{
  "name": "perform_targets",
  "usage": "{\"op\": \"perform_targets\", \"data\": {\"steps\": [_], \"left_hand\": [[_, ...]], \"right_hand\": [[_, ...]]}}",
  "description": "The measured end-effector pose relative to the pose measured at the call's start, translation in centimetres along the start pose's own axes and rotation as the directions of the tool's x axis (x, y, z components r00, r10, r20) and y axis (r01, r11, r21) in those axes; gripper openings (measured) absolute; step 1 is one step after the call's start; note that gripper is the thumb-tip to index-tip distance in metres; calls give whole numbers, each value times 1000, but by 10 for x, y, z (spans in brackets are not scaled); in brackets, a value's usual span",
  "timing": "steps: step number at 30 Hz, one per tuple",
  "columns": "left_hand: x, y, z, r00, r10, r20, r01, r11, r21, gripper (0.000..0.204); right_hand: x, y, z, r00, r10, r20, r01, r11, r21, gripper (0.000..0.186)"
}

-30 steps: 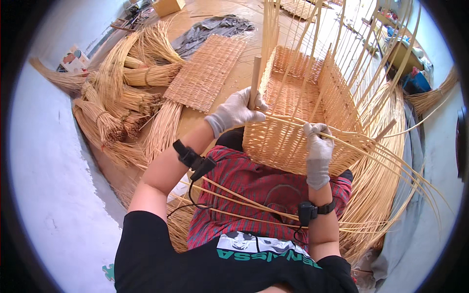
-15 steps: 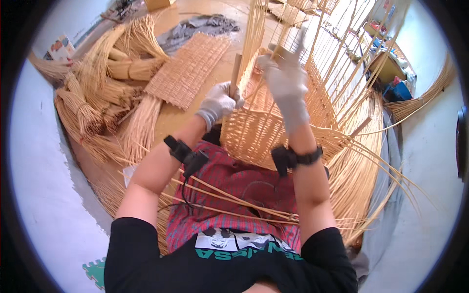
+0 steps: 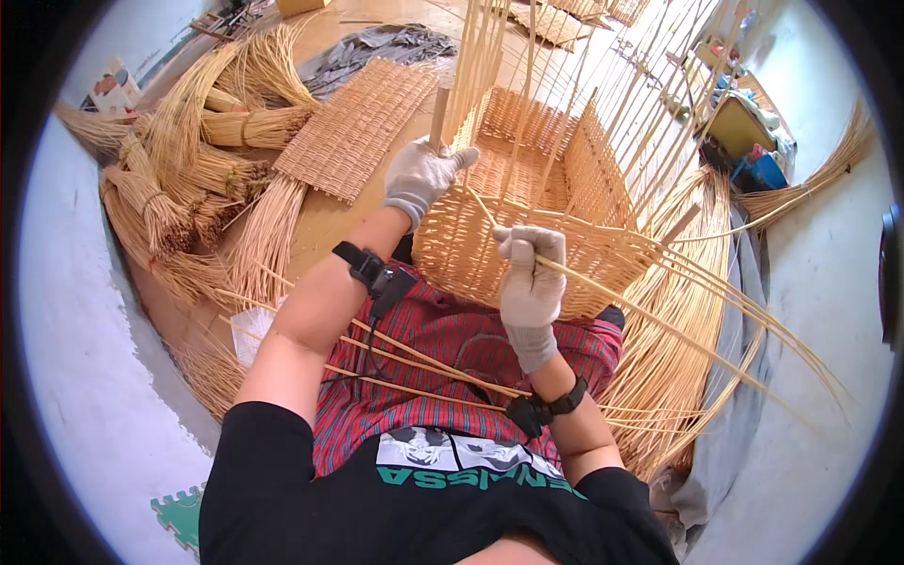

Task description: The person is weaving a large wicker basket while sitting on a workshop floor.

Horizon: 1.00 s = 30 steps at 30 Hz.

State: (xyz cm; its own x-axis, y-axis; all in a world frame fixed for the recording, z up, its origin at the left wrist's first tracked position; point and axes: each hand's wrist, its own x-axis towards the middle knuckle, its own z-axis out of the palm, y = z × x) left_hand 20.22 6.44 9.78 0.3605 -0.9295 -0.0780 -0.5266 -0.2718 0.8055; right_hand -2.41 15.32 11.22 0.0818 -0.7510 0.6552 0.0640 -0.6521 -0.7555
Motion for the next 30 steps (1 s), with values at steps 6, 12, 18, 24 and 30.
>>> {"op": "perform_targets", "data": {"steps": [6,12,18,24,30], "left_hand": [[-27,11,-2,753,503,-424,-636,724,-270,59],[-42,41,42,870,97,483,-132,991,39,41],[-44,37,68,945,280,171,-311,928,202,60],[-49,43,55,945,87,316,-124,987,100,59],[-42,57,56,934,315,166,-286,942,-177,56]], "right_hand": [[5,53,-87,765,462,-448,-296,871,393,13],[0,52,-114,839,457,-295,-373,878,301,25],[159,6,-34,984,128,123,-10,732,-682,70],[102,40,-68,984,-164,-62,137,939,-316,53],[-9,78,-120,943,158,-294,-76,959,271,24]]}}
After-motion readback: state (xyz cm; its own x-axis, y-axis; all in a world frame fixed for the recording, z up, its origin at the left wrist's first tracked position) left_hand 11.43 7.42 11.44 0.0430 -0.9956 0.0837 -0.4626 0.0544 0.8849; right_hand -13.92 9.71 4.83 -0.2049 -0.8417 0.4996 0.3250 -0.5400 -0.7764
